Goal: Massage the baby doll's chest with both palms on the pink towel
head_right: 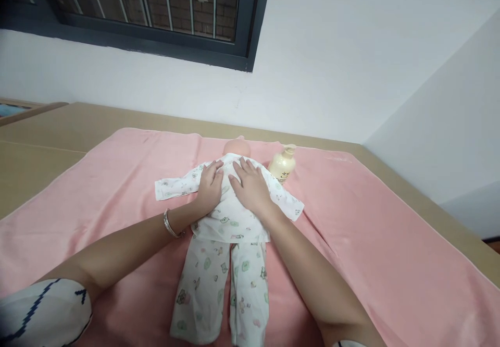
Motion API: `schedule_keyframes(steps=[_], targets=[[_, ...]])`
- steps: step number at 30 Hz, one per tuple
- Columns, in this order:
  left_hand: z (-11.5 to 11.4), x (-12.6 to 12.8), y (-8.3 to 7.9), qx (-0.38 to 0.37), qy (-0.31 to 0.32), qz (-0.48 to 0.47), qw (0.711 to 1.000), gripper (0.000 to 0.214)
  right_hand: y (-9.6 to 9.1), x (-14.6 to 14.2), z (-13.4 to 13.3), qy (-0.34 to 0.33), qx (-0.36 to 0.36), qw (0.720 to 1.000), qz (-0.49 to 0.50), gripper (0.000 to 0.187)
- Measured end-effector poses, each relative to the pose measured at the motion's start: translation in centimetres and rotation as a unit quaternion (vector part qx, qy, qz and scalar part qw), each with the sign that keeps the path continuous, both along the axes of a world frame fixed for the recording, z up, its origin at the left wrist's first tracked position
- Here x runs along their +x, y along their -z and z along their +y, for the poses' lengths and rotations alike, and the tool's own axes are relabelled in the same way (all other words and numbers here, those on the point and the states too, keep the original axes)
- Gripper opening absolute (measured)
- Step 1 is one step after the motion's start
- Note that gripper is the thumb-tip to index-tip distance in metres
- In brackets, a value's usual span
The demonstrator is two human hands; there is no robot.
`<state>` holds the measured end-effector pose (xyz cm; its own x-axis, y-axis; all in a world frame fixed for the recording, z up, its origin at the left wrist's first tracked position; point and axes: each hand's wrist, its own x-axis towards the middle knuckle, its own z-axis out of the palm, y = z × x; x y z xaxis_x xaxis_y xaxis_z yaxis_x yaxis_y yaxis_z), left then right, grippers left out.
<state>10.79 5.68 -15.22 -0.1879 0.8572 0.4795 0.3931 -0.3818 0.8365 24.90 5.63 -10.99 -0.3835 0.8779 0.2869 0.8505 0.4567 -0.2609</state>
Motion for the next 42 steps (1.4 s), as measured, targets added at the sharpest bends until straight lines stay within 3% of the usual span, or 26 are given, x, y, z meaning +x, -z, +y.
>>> schedule_keyframes(steps=[4,7,11,15,19,23,25,28,30,33,38,42], targets=[[-0.1,0.0,0.2,0.005,-0.005,0.017,1.000,0.033,0.3,-1.7,-3.2,0.067,0.061,0.992,-0.087,0.054],[-0.3,-0.1,0.4,0.033,0.001,0.031,0.999,0.034,0.4,-3.0,-5.4,-0.005,0.070,0.988,-0.136,0.055],[-0.3,-0.1,0.6,0.043,0.001,0.044,0.998,0.036,0.0,-1.6,-3.0,-0.058,0.033,0.994,-0.088,0.051],[-0.1,0.0,0.7,0.037,0.002,0.065,0.997,0.036,-0.1,0.5,0.4,0.030,-0.014,0.999,-0.007,0.055],[-0.1,-0.1,0.6,0.029,-0.001,0.070,0.997,0.036,0.2,-0.7,-1.5,0.065,0.009,0.997,-0.039,0.060],[-0.3,-0.4,0.5,0.045,0.006,0.124,0.991,0.041,0.5,-2.1,-3.8,-0.025,0.039,0.995,-0.084,0.054],[-0.5,-0.4,0.5,0.057,0.007,0.156,0.986,0.044,0.5,-1.7,-3.1,-0.043,0.023,0.997,-0.061,0.053],[-0.8,-0.1,0.3,0.065,0.031,0.199,0.977,0.045,0.4,-0.1,-0.6,0.000,-0.006,1.000,0.013,0.053],[-0.8,0.0,0.0,0.053,0.048,0.219,0.973,0.047,0.2,1.0,0.7,0.042,-0.022,0.998,0.048,0.058],[-0.1,-0.2,-0.7,-0.009,0.045,0.233,0.971,0.050,0.1,1.2,0.6,0.056,-0.036,0.998,0.021,0.066],[2.0,-1.5,-2.1,-0.118,0.042,0.281,0.951,0.053,-0.1,-1.4,-2.9,0.088,0.035,0.992,-0.084,0.057],[0.6,-0.8,-2.5,-0.116,0.001,0.350,0.930,0.055,-0.8,-1.0,-2.4,0.063,0.024,0.996,-0.053,0.049]])
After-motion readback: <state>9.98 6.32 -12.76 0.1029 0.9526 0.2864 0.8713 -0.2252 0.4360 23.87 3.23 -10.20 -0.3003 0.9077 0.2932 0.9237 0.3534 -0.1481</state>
